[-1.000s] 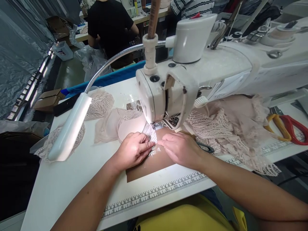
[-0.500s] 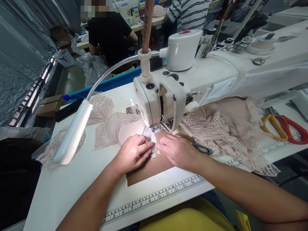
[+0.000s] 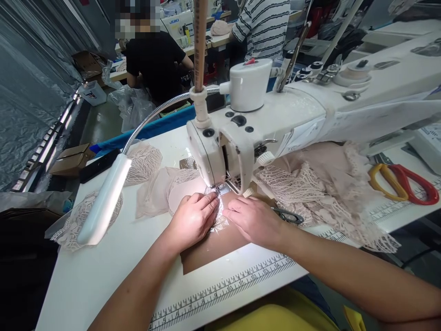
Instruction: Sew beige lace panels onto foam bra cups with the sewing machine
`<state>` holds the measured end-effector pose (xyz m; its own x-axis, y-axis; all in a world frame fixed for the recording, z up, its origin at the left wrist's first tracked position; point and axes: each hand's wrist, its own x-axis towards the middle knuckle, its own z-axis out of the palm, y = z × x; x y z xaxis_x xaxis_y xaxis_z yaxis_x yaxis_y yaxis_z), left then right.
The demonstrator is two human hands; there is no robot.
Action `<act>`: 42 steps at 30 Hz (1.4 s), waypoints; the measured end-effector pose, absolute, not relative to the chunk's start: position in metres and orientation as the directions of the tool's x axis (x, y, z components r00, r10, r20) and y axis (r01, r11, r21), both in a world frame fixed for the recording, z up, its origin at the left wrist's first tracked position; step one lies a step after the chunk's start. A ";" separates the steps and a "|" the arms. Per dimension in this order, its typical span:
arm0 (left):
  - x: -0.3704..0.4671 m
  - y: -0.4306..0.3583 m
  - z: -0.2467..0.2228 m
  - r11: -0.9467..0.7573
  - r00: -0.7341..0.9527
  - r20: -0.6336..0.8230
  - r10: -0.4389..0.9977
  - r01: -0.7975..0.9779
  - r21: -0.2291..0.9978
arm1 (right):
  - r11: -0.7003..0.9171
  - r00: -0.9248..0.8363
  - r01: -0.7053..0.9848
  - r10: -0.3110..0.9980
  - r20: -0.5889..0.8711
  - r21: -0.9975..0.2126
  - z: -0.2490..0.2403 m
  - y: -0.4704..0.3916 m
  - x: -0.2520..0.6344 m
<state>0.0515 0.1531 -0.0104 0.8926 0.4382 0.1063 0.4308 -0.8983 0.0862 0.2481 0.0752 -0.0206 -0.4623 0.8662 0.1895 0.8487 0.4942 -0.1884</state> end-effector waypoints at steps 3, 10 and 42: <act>0.053 0.153 -0.010 -0.899 0.892 0.112 0.437 0.431 0.071 | 0.476 -0.446 0.860 0.876 0.183 -0.184 -0.019 0.075 0.247; 0.052 0.156 -0.011 -0.904 0.894 0.137 0.427 0.417 0.095 | 0.390 -0.365 0.908 0.916 0.167 -0.151 -0.018 0.081 0.244; 0.046 0.139 0.024 -0.786 0.804 -0.091 0.587 0.593 0.175 | 0.334 -0.297 0.912 0.938 0.178 -0.240 -0.019 0.086 0.249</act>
<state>0.0461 0.1386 0.0243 0.8043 0.5872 -0.0908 0.5934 -0.7856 0.1752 0.2492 0.0856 -0.0188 -0.2972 0.9381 0.1779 0.9115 0.3342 -0.2395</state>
